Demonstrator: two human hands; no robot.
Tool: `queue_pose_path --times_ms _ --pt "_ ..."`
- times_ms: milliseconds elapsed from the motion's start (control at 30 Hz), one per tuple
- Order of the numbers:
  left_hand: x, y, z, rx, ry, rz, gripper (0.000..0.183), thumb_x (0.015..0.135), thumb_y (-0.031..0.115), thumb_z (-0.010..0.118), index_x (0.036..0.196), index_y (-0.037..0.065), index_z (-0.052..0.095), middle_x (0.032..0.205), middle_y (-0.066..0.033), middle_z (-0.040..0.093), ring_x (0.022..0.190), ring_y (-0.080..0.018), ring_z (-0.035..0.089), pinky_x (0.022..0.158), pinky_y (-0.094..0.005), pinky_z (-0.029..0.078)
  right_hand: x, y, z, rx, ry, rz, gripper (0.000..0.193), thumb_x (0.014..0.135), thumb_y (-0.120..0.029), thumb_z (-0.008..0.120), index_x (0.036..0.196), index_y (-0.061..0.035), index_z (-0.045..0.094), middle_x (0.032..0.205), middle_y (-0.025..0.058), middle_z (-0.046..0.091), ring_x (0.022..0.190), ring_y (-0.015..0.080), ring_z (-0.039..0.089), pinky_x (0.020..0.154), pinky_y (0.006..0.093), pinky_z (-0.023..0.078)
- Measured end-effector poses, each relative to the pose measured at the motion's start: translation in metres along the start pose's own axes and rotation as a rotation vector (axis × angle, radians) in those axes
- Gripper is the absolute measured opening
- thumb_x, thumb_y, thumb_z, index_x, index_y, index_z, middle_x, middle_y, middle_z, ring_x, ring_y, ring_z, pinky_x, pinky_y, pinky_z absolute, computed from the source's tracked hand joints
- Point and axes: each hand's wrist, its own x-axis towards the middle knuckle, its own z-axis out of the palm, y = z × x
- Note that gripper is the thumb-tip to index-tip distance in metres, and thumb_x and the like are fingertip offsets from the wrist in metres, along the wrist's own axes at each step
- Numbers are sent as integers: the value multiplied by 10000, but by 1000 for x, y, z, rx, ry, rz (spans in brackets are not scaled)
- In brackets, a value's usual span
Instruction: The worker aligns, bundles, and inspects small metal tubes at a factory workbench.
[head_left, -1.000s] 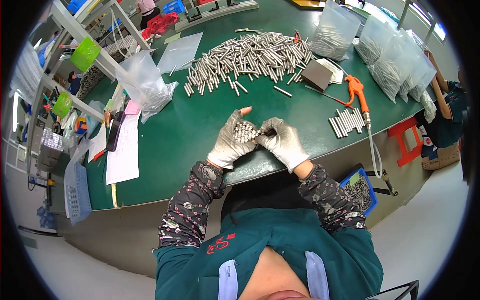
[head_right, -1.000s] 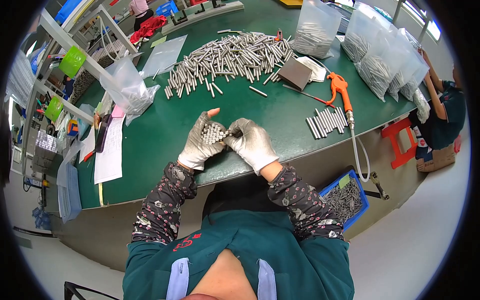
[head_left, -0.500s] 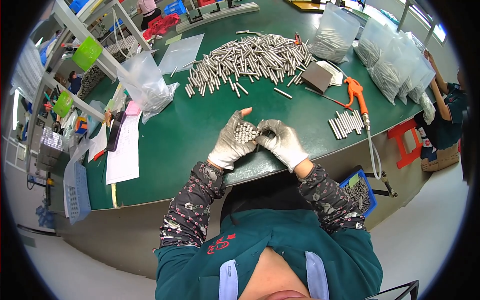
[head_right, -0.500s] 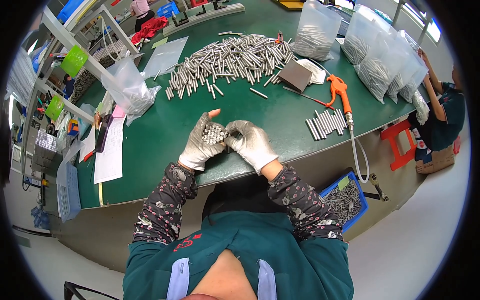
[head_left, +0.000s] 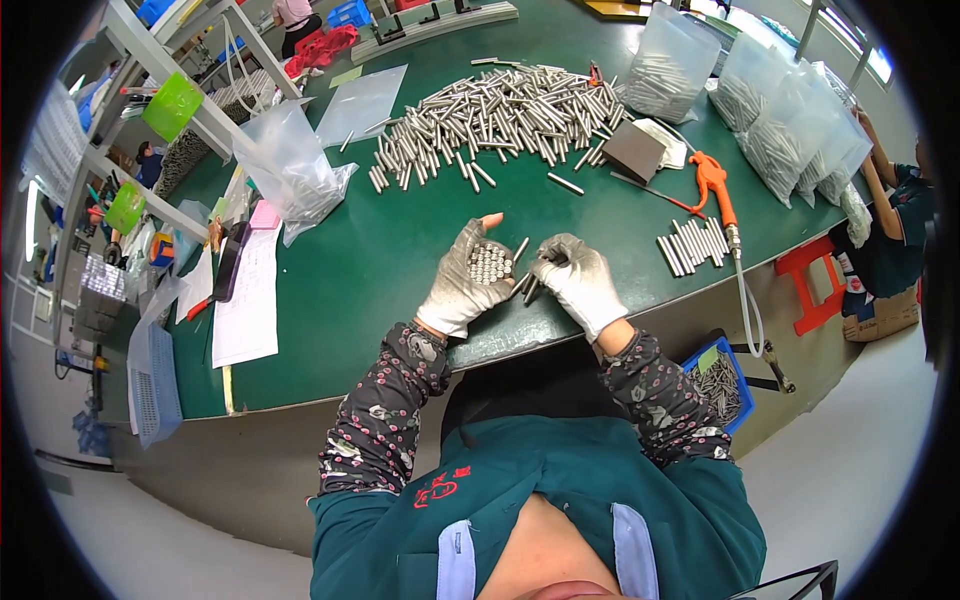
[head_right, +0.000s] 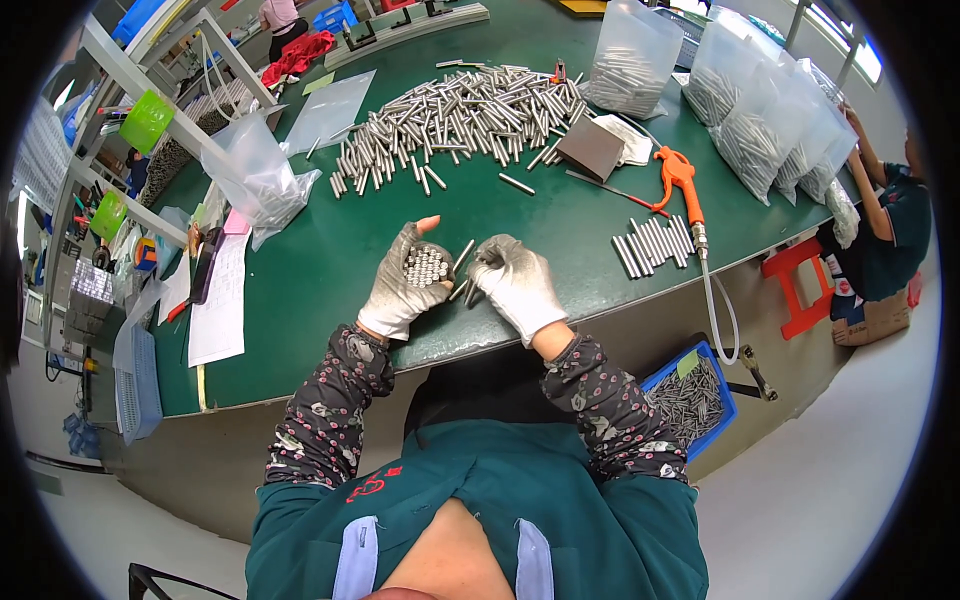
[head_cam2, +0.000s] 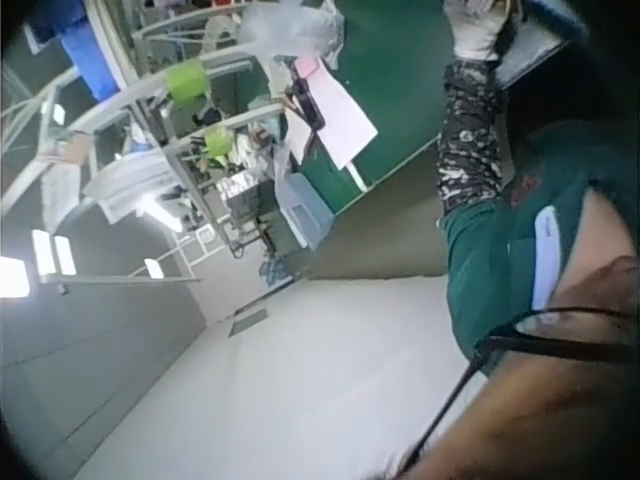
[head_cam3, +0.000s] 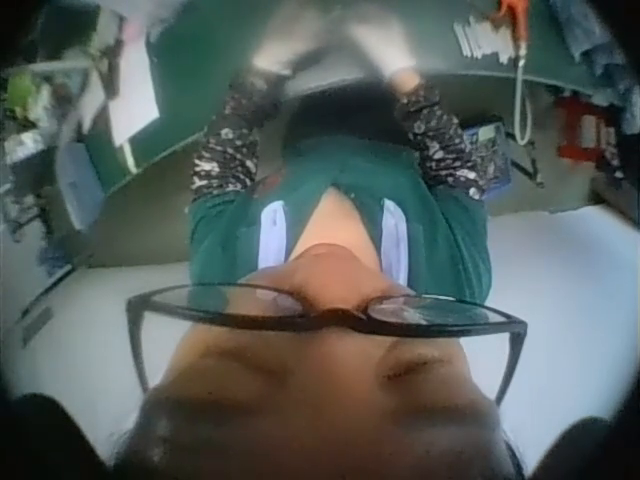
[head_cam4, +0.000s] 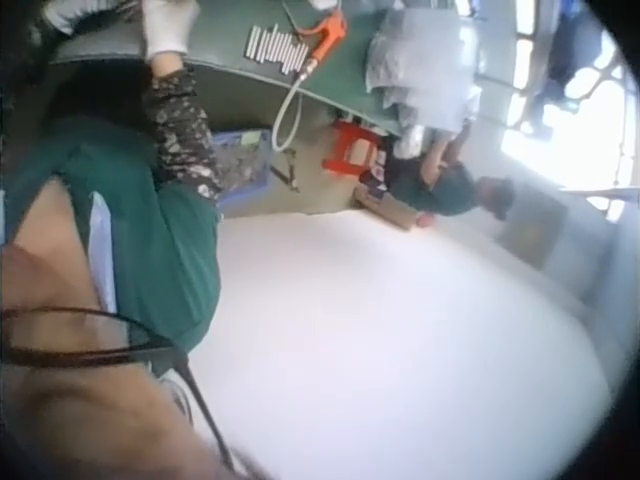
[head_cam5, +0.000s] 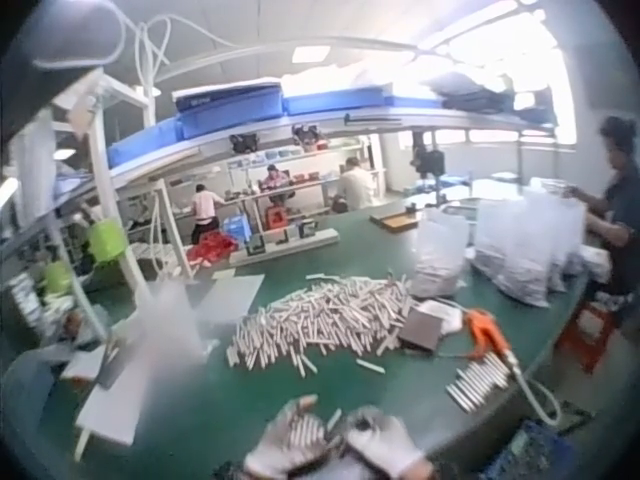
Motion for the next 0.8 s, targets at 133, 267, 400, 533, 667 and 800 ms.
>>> queue_pose_path --times_ms 133,267,400,533,667,800 --pt "0 -4 -1 42 4 34 790 600 -28 714 1303 29 358 831 14 564 742 -48 524 690 -173 429 -1 4 -6 44 18 54 232 726 -185 626 869 -5 587 744 94 618 698 194 601 659 285 475" --pt "-3 0 -2 29 9 25 766 604 -32 708 1290 25 373 831 8 563 744 -49 522 689 -176 428 -7 -3 -5 137 -114 2 222 731 -149 630 879 7 577 729 70 592 670 131 558 644 252 456" --pt "-11 -6 -11 62 25 73 732 610 -36 703 1270 21 391 829 3 559 746 -54 524 693 -181 431 -17 -13 5 53 -183 -72 169 756 -116 635 874 -15 569 720 60 585 659 128 552 617 261 455" --pt "-31 -3 -25 -46 63 63 701 638 -33 709 1262 12 393 827 1 559 749 -62 528 694 -187 435 -18 -22 22 157 -142 -154 171 753 -141 604 864 -14 576 766 135 607 684 246 626 626 322 486" --pt "-45 3 -37 -35 118 36 653 653 -42 692 1242 41 424 832 26 548 759 -55 526 696 -186 431 -17 -28 49 72 -99 -285 150 750 -114 601 868 -25 575 764 140 602 697 278 617 633 342 484" --pt "-50 5 -41 -90 96 -1 585 662 -37 707 1184 47 457 855 21 556 789 -67 534 726 -199 444 -14 -26 63 77 -139 -303 170 747 -120 603 892 -35 581 799 147 613 730 294 619 647 346 489"
